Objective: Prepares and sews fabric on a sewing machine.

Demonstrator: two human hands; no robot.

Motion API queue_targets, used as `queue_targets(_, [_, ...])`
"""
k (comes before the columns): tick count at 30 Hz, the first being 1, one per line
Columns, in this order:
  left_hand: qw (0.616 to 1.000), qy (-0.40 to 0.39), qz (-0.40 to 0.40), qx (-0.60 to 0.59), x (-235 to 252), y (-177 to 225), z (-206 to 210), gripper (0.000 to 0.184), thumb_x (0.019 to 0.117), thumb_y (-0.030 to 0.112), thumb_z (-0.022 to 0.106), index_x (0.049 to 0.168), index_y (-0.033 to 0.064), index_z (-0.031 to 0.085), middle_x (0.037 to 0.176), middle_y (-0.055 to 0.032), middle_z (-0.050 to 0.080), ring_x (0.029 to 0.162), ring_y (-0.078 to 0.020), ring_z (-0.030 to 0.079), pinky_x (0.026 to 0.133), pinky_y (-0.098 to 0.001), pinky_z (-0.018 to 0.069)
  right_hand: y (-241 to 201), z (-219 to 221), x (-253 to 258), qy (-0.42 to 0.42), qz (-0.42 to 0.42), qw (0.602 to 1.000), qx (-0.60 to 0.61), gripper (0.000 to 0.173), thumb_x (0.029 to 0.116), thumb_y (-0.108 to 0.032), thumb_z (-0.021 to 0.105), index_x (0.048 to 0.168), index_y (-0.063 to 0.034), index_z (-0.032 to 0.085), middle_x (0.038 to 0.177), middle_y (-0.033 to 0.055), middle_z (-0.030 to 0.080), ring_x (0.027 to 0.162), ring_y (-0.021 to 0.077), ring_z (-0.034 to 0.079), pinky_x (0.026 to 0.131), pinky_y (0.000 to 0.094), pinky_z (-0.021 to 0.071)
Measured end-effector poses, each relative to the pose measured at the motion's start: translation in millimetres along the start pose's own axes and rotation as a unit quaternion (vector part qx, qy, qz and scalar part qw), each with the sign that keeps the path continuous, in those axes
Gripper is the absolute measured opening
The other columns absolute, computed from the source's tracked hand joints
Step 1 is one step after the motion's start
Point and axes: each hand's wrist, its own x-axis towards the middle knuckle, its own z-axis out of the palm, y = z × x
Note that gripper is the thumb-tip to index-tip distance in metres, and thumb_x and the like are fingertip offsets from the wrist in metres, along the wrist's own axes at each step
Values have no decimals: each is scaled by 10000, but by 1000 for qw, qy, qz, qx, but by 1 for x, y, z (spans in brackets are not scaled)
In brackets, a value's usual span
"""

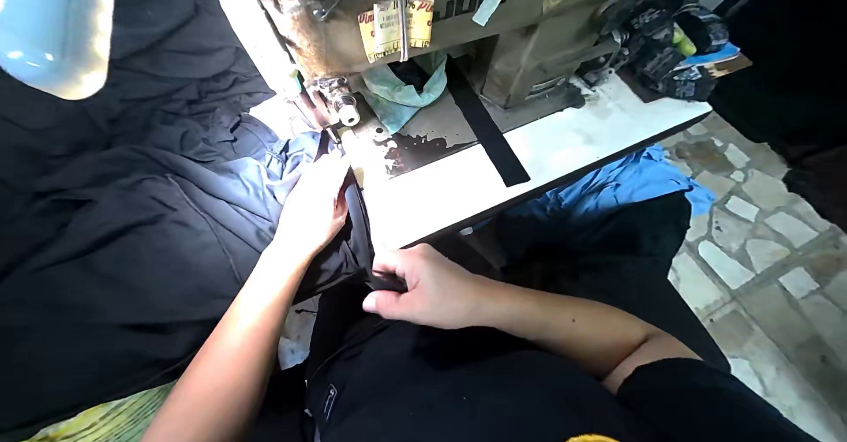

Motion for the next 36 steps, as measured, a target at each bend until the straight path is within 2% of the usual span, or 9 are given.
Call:
queue_targets(6, [1000, -6, 20, 23, 3, -2, 5, 365, 1005, 11, 454, 1306, -72, 642, 1345, -286, 635, 1269, -478, 605, 1070, -575, 466, -4, 4, -4, -8, -25, 1000, -11, 243, 984, -178, 626, 853, 25, 597, 677, 18, 494, 625, 41, 438, 579, 212, 337])
queue_targets(12, [999, -39, 2, 10, 0, 2, 3, 409, 1024, 66, 464, 1381, -112, 554, 1430, -313, 558, 1352, -487, 528, 1129, -577, 405, 4, 9, -6, 36, -88, 995, 7, 236, 967, -158, 627, 839, 37, 594, 663, 35, 509, 621, 43, 455, 575, 202, 346])
queue_targets(16, [999, -39, 9, 28, 0, 4, 3, 357, 1023, 35, 471, 1323, -95, 613, 1366, -297, 614, 1263, -491, 599, 1038, -591, 476, 4, 10, -8, 46, -126, 988, -71, 211, 949, -137, 652, 862, 54, 636, 705, 130, 598, 652, 185, 567, 597, 319, 443])
queue_targets(19, [998, -47, 7, 33, -1, 2, 6, 387, 1043, 74, 462, 1368, -105, 571, 1429, -298, 567, 1340, -489, 539, 1108, -586, 423, 4, 10, -8, 25, -121, 989, -78, 198, 949, -130, 648, 874, 53, 637, 717, 135, 599, 666, 202, 572, 607, 339, 446])
queue_targets(21, [998, -46, 16, 40, -1, 3, 5, 386, 1042, 84, 460, 1354, -109, 581, 1396, -301, 590, 1299, -495, 568, 1073, -583, 450, 5, 9, -7, 16, -128, 989, -71, 206, 949, -132, 650, 873, 59, 637, 713, 136, 598, 664, 199, 572, 607, 337, 446])
queue_targets(26, [1000, 6, 23, 19, -21, 17, 1, 292, 1012, 65, 523, 1197, -92, 685, 1249, -270, 686, 1165, -440, 677, 964, -571, 538, 27, -5, 10, 57, -177, 964, -190, 278, 949, -241, 684, 905, 32, 705, 806, 139, 672, 717, 228, 664, 613, 377, 531])
queue_targets(29, [997, 67, -13, -31, -38, 27, 5, 193, 900, -26, 606, 1026, -80, 741, 1138, -240, 734, 1063, -405, 722, 885, -534, 573, 46, -15, 29, -10, -101, 939, -328, 290, 956, -200, 672, 1155, 9, 701, 1230, 184, 678, 925, 301, 716, 717, 469, 575])
queue_targets(32, [994, 59, -58, -66, -48, 32, 6, 147, 880, -36, 610, 920, -87, 742, 1145, -261, 722, 1128, -425, 687, 953, -541, 535, 51, -9, 31, -45, -102, 917, -384, 227, 948, -155, 665, 1120, -12, 699, 1213, 171, 674, 912, 313, 711, 662, 468, 567])
queue_targets(36, [992, 60, -68, -91, -52, 37, 9, 180, 891, -15, 590, 914, -76, 758, 1175, -252, 720, 1192, -437, 655, 1027, -578, 478, 48, -5, 28, -44, -95, 907, -408, 205, 946, -176, 669, 1098, -41, 696, 1074, 142, 662, 786, 292, 688, 569, 438, 536])
